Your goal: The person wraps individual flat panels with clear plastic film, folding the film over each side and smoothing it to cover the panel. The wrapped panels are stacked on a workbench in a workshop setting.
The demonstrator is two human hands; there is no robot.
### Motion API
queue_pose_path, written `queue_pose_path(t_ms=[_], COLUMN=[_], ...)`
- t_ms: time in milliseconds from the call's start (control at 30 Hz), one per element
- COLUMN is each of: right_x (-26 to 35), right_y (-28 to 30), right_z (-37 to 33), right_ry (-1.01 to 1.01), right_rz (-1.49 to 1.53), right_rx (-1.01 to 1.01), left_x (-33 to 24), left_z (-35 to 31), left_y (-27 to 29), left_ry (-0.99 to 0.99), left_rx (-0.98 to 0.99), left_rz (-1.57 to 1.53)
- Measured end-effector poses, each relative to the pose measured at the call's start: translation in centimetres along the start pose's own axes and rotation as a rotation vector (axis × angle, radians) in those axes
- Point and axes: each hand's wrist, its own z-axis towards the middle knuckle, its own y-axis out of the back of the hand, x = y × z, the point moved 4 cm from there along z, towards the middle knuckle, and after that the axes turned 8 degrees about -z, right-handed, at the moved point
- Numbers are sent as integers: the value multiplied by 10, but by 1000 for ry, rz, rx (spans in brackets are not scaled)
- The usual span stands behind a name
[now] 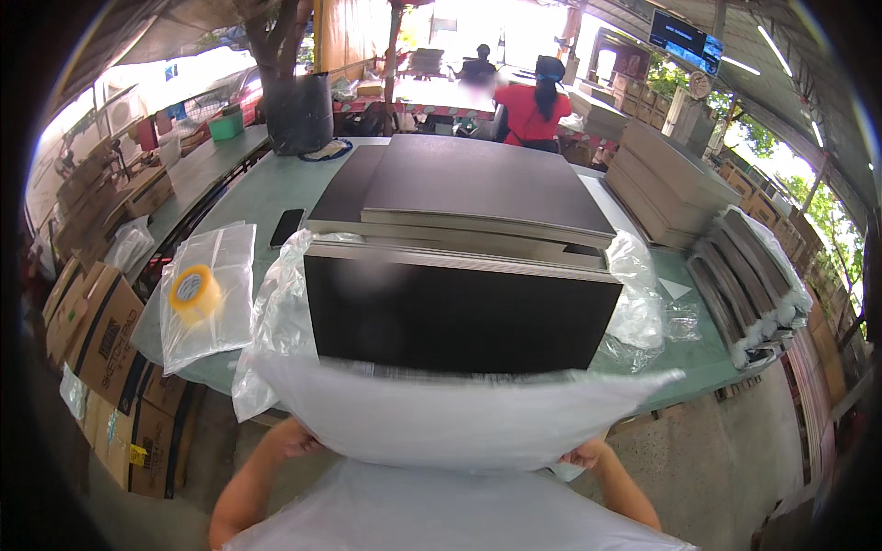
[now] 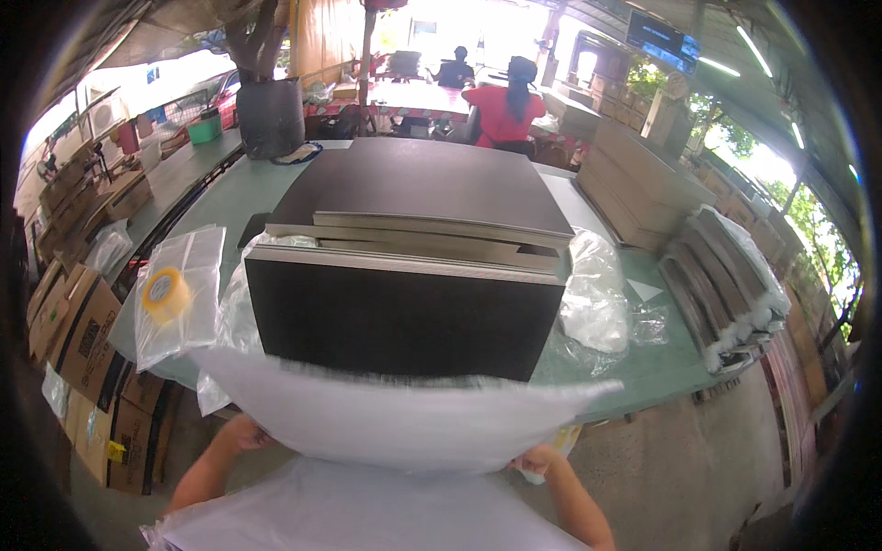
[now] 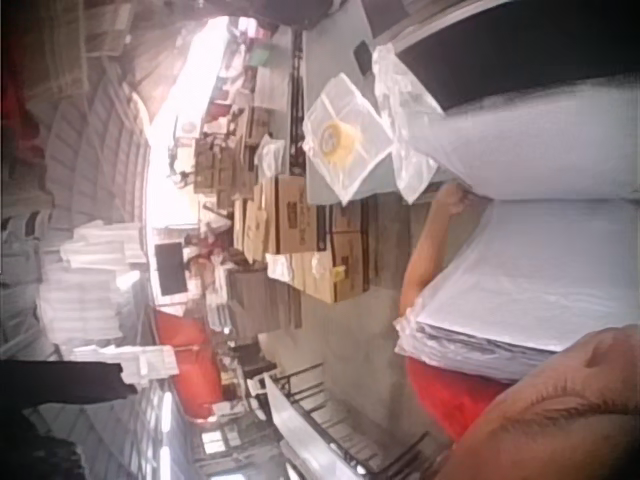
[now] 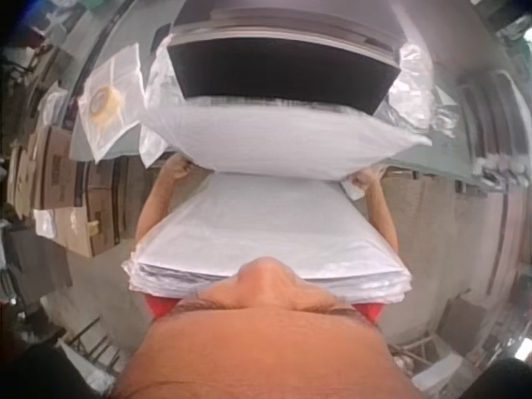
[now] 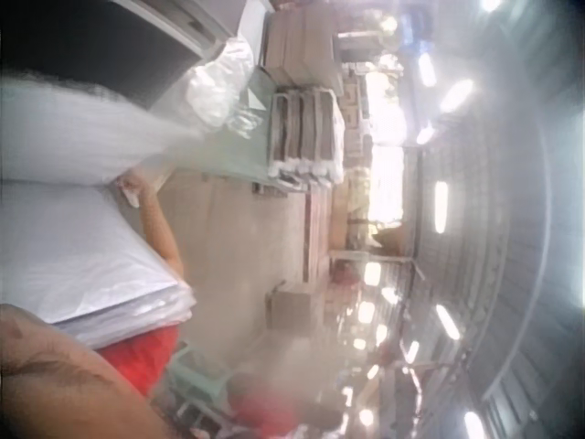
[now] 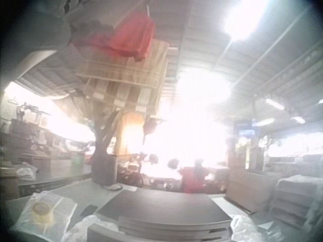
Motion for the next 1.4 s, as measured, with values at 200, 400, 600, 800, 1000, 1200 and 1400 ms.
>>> queue_pose_path(t_ms=[200,400,600,800,1000,1200,1400], right_x=[67,48,38,-41,-107,-60,39], right_y=[-75,-60,-37,-33,-28,18,-100], right_z=[-105,-92,-76,8,92,36,-70], right_ry=[18,-35,-297,-87,-74,-48,317], right_rz=[-320,-973,-321,-72,-383,-645,-822], right_rx=[489,356,218,-161,-403,-547,475], left_x=[-8,3,-4,24,104,20,-4], left_z=[-65,-63,-69,-6,28,-17,-108], left_y=[-99,-85,-84,-12,52,-19,-232], left_ry=[22,220,367,-189,-174,-362,-110], left_rx=[2,66,9,119,-216,-264,1037], left_rz=[629,1163,546,894,949,1197,1009])
